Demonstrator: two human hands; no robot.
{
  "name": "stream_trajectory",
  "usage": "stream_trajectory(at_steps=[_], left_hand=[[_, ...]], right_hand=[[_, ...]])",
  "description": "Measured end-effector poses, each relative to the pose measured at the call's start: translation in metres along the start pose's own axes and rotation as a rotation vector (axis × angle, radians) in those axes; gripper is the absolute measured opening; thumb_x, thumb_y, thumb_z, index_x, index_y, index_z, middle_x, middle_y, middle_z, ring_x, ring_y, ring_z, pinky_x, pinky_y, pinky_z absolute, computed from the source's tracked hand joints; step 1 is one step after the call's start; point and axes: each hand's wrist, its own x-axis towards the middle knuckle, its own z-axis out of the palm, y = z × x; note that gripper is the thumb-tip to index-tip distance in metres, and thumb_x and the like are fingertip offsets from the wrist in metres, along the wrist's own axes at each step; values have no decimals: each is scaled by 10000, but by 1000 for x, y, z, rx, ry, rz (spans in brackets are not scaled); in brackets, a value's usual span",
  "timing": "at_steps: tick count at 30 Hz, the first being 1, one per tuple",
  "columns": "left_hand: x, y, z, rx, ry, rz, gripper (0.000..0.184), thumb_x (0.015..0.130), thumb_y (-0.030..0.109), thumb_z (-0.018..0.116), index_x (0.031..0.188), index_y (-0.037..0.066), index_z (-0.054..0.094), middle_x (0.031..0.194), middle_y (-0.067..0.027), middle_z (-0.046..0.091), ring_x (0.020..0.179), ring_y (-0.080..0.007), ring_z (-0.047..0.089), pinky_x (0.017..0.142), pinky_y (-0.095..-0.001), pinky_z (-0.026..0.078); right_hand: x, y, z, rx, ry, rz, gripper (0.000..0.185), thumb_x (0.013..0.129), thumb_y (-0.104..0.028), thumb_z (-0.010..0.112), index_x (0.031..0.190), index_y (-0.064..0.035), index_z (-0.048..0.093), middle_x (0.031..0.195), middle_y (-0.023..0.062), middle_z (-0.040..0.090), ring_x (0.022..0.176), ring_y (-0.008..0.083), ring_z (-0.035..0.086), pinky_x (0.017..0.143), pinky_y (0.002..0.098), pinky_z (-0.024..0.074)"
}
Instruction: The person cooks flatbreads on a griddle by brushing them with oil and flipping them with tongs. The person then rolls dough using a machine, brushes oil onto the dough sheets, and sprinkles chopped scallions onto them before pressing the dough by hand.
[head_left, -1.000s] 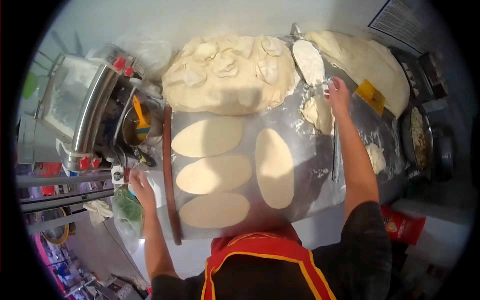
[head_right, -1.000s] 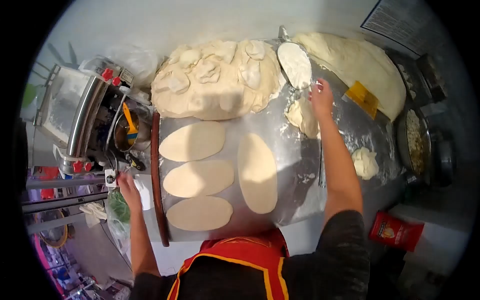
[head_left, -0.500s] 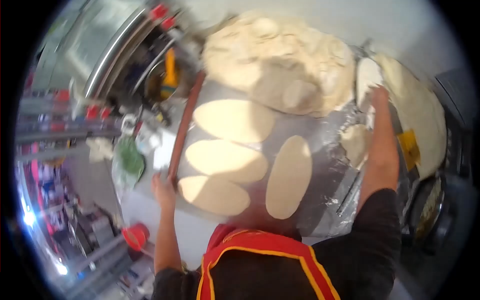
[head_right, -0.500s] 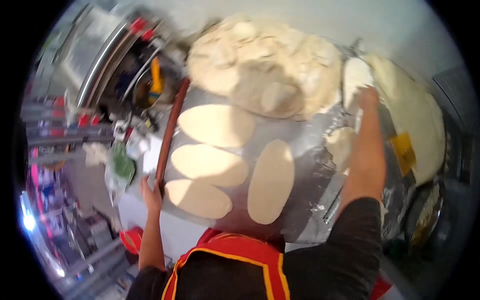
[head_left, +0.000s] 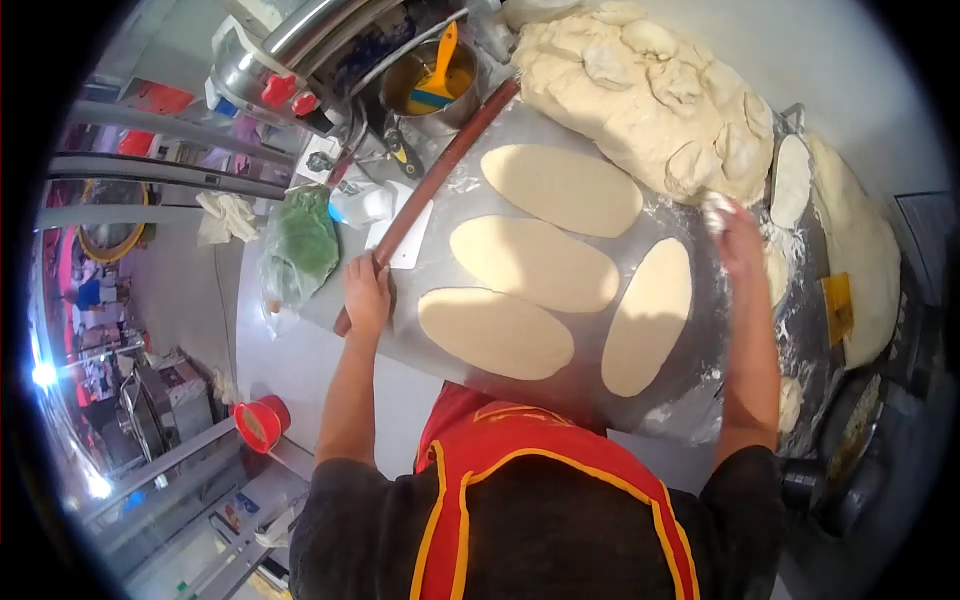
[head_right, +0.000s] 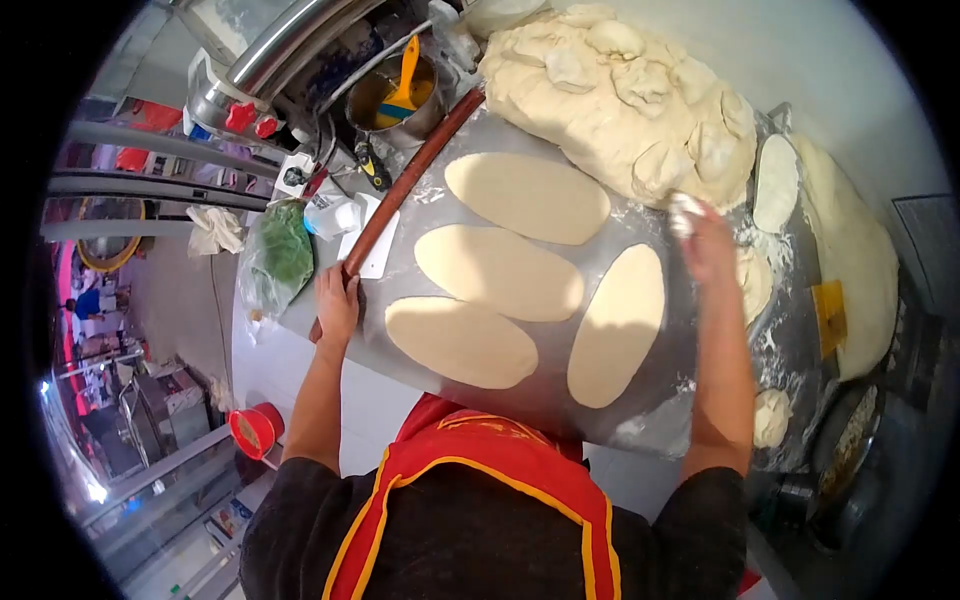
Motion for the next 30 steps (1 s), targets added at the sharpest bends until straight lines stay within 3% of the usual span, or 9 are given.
stream_trajectory(at_steps=[6, 8, 9, 13, 16, 18, 23, 26, 30], left_hand=[[15, -8, -5, -131, 168, 265, 385, 798, 81, 559, 1164, -5, 477, 1087, -202, 506, 1004, -386, 471, 904, -469, 356], [11, -3, -7, -258, 142, 378, 412, 775, 73, 573, 1168, -9, 478, 1110, -203, 504, 1048, -379, 466, 928, -458, 357], [9, -3, -2, -324, 109, 389, 417, 770, 72, 577, 1166, -10, 479, 1117, -201, 501, 1055, -376, 464, 930, -454, 361], [17, -5, 13, -431, -15, 434, 416, 782, 81, 579, 1174, -13, 476, 1173, -192, 483, 1102, -373, 439, 956, -440, 358], [29, -5, 26, -452, -100, 507, 434, 787, 90, 572, 1191, -21, 459, 1195, -193, 474, 1123, -373, 425, 982, -439, 337], [37, 0, 28, -461, -110, 544, 444, 784, 95, 573, 1193, -29, 452, 1196, -198, 471, 1125, -377, 421, 989, -442, 331], [37, -1, 35, -441, -87, 569, 426, 811, 131, 563, 1183, -38, 445, 1201, -204, 468, 1139, -381, 413, 997, -439, 326], [37, 2, 34, -418, -82, 568, 410, 823, 145, 558, 1179, -29, 452, 1197, -201, 470, 1134, -377, 418, 993, -435, 330], [38, 6, 35, -407, -107, 538, 421, 817, 171, 553, 1180, -19, 455, 1201, -200, 467, 1137, -377, 412, 995, -436, 326]], right_hand=[[7, 85, 171, -151, 50, 10, 274, 791, 51, 553, 1056, 20, 613, 887, 109, 652, 725, 178, 627, 633, 262, 511], [-3, 84, 211, -773, 121, -149, 276, 742, 39, 554, 994, -8, 659, 847, 137, 665, 746, 197, 639, 672, 281, 513], [18, 111, 200, -965, 193, -367, 288, 700, 22, 553, 955, -25, 679, 822, 161, 672, 770, 223, 650, 717, 301, 511], [-1, 118, 162, -1052, 343, -412, 326, 729, 4, 561, 1033, -55, 664, 883, 95, 678, 716, 135, 633, 639, 277, 504], [-47, 124, 161, -459, 408, -93, 327, 737, 13, 554, 1049, -17, 644, 872, 100, 674, 713, 131, 630, 616, 281, 509], [-74, 138, 170, -874, 247, -258, 259, 713, 2, 568, 955, 6, 658, 814, 139, 670, 676, 179, 632, 644, 289, 504], [-122, 144, 207, -1136, 212, -543, 285, 700, 27, 548, 955, -25, 664, 813, 155, 661, 741, 176, 636, 723, 270, 488], [-134, 146, 176, -686, 402, -159, 289, 708, 64, 535, 948, -20, 672, 837, 93, 673, 715, 148, 630, 687, 268, 506], [-166, 153, 179, -118, 299, 9, 317, 696, 76, 554, 989, 6, 652, 836, 68, 660, 682, 128, 605, 628, 238, 493]])
